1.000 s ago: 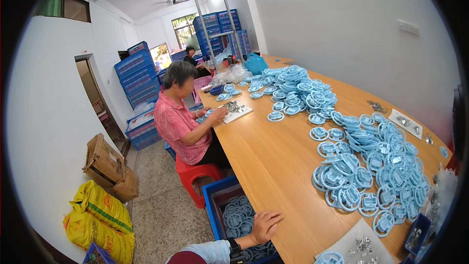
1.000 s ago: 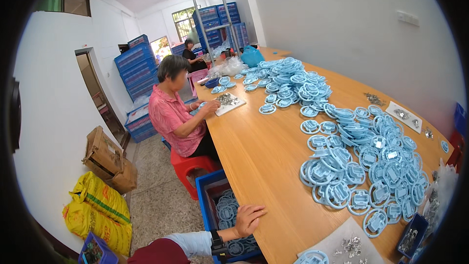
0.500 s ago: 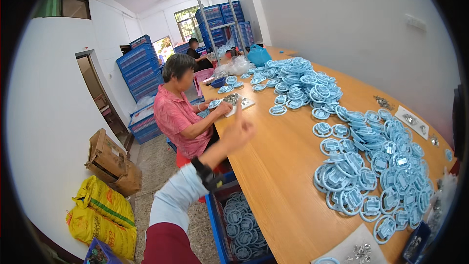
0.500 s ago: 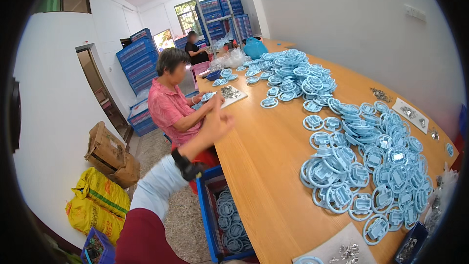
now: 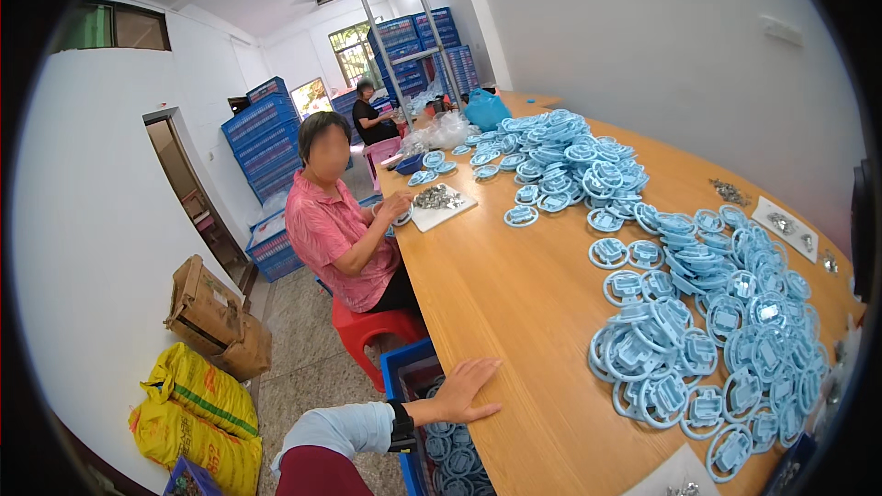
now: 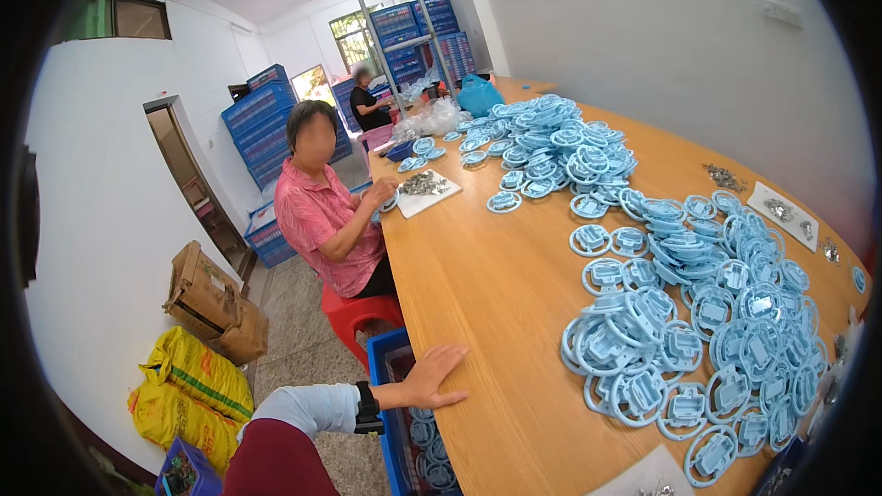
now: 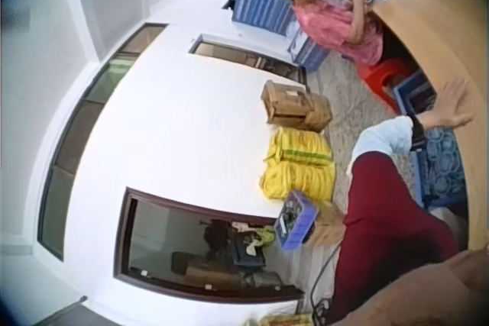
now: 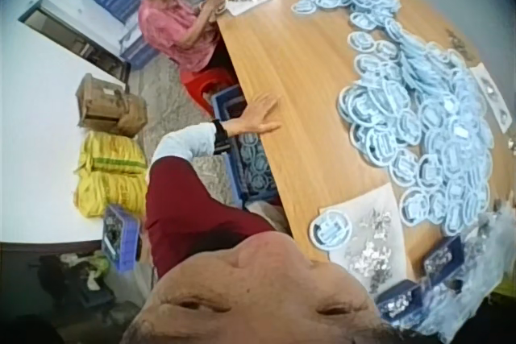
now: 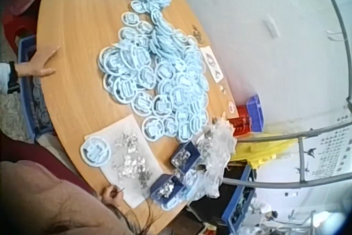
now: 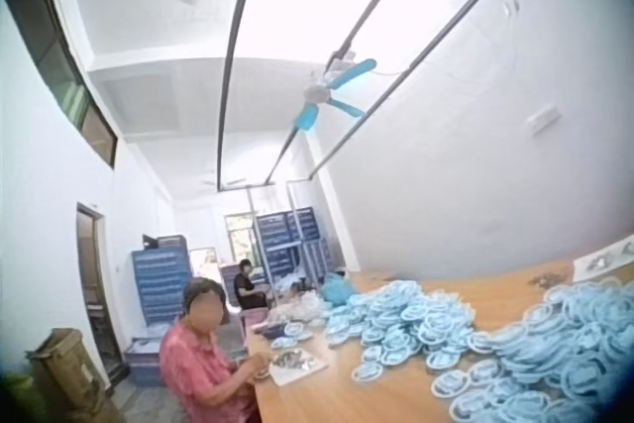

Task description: Assembling small metal components into blue circular plastic frames at a factory workstation.

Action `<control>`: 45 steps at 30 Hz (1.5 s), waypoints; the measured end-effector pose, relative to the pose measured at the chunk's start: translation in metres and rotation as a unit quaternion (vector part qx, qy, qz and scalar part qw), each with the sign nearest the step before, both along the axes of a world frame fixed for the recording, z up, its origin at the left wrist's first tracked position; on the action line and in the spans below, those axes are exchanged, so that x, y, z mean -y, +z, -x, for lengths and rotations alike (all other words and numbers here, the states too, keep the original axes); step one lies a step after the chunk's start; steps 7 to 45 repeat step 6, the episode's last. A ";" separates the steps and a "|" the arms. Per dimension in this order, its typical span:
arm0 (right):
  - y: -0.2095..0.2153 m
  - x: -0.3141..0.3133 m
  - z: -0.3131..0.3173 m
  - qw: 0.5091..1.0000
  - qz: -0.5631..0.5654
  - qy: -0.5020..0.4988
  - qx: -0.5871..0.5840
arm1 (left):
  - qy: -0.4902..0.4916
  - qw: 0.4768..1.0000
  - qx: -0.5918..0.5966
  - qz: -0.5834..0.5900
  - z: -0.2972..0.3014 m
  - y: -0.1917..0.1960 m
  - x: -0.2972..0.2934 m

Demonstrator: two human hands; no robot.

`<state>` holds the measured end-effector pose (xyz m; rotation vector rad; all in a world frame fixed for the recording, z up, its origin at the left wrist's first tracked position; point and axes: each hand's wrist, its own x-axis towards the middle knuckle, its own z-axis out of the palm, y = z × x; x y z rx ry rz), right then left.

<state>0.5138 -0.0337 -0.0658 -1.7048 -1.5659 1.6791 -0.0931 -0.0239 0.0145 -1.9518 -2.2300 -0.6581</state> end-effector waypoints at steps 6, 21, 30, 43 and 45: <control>-0.290 0.110 -0.171 0.802 0.190 -0.310 -0.474 | 0.000 0.999 0.022 -0.036 0.003 -0.007 -0.005; -0.290 0.110 -0.171 0.802 0.190 -0.310 -0.474 | 0.000 0.999 0.022 -0.036 0.003 -0.007 -0.005; -0.290 0.110 -0.171 0.802 0.190 -0.310 -0.474 | 0.000 0.999 0.022 -0.036 0.003 -0.007 -0.005; -0.290 0.110 -0.171 0.802 0.190 -0.310 -0.474 | 0.000 0.999 0.022 -0.036 0.003 -0.007 -0.005; -0.290 0.110 -0.171 0.802 0.190 -0.310 -0.474 | 0.000 0.999 0.022 -0.036 0.003 -0.007 -0.005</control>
